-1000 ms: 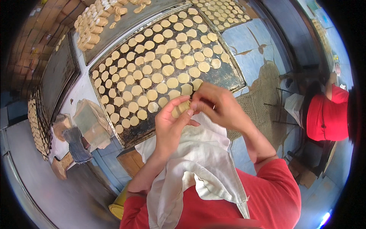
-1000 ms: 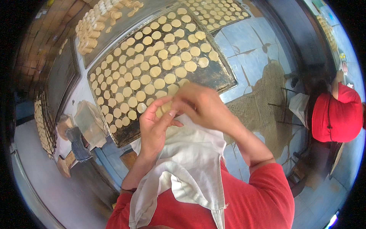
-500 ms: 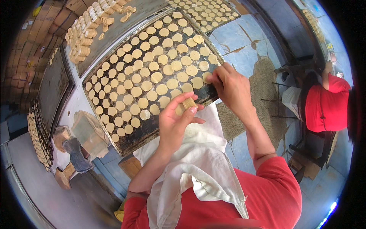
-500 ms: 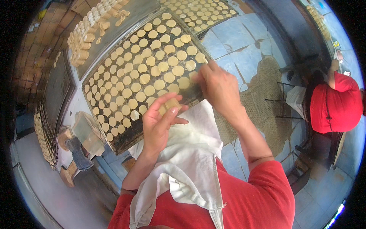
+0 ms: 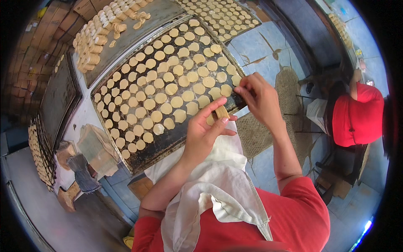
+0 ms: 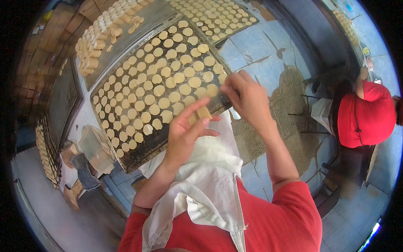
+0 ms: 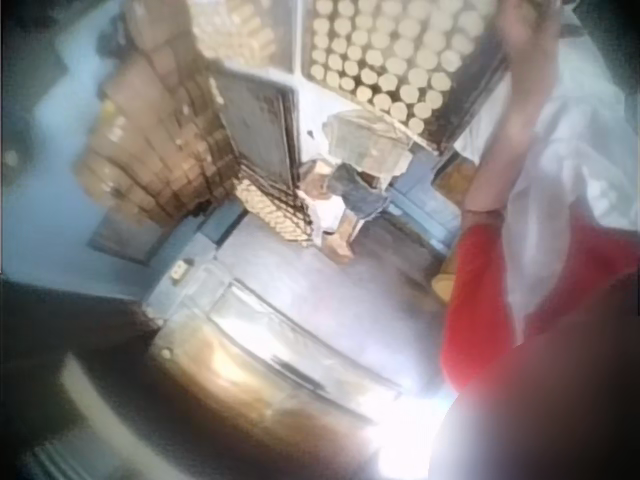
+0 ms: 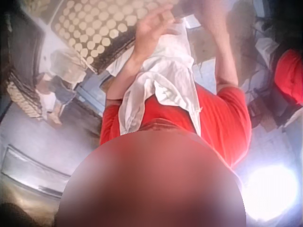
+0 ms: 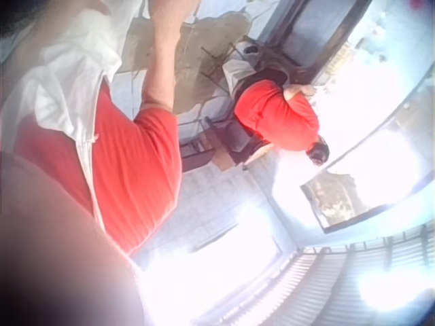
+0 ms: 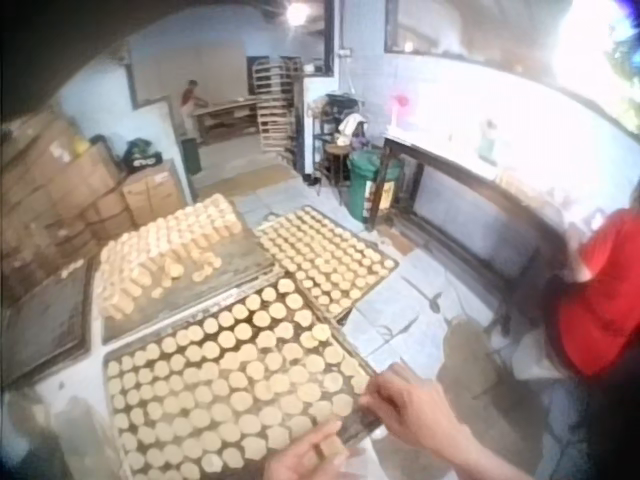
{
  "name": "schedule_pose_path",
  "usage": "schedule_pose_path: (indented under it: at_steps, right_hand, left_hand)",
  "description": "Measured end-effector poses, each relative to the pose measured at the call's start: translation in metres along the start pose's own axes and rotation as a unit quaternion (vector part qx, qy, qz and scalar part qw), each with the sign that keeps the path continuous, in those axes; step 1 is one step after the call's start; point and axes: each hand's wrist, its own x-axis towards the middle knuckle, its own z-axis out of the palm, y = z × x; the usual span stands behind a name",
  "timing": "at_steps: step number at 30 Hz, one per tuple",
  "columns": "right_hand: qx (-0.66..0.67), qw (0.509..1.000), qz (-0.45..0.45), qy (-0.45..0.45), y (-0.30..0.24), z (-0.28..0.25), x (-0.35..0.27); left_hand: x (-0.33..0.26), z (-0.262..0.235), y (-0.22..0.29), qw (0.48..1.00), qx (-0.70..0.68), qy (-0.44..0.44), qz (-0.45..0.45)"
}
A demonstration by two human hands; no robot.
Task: The person repeatedly picks up small cylindrical items and places them onto a metal tray. They handle the items one at a time, arranging them in rows. Another person in red is visible in the background working at a separate station.
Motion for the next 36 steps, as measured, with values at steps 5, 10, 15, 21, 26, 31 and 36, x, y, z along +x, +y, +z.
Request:
schedule_pose_path:
  at_steps: [5, 10, 15, 21, 26, 31, 36]
  right_hand:
    - [0.288, 0.945, -0.002, -0.156, -0.043, -0.007, -0.022]
    - [0.269, 0.939, 0.131, -0.169, -0.072, 0.012, -0.019]
    - [0.256, 0.943, -0.041, -0.208, -0.111, 0.034, -0.028]
    - [0.145, 0.965, -0.061, -0.211, -0.138, 0.07, -0.014]
    - [0.166, 0.913, -0.231, -0.291, -0.192, 0.125, -0.051]
    - [0.163, 0.899, -0.239, -0.33, -0.234, 0.161, -0.058]
    - [0.222, 0.878, -0.212, -0.367, -0.238, 0.159, -0.06]
  left_hand:
    - [-0.016, -0.013, 0.008, 1.0, -0.001, 0.03, 0.009]
    - [-0.044, -0.036, 0.014, 0.997, 0.012, 0.056, 0.049]
    - [-0.083, -0.061, 0.019, 0.994, 0.017, 0.093, 0.06]
    - [-0.158, -0.103, 0.025, 0.974, -0.117, 0.165, 0.097]
    - [-0.227, -0.135, 0.022, 0.934, -0.016, 0.34, 0.11]
    - [-0.251, -0.149, 0.009, 0.914, -0.027, 0.386, 0.122]
    - [-0.239, -0.145, 0.002, 0.927, -0.071, 0.343, 0.132]
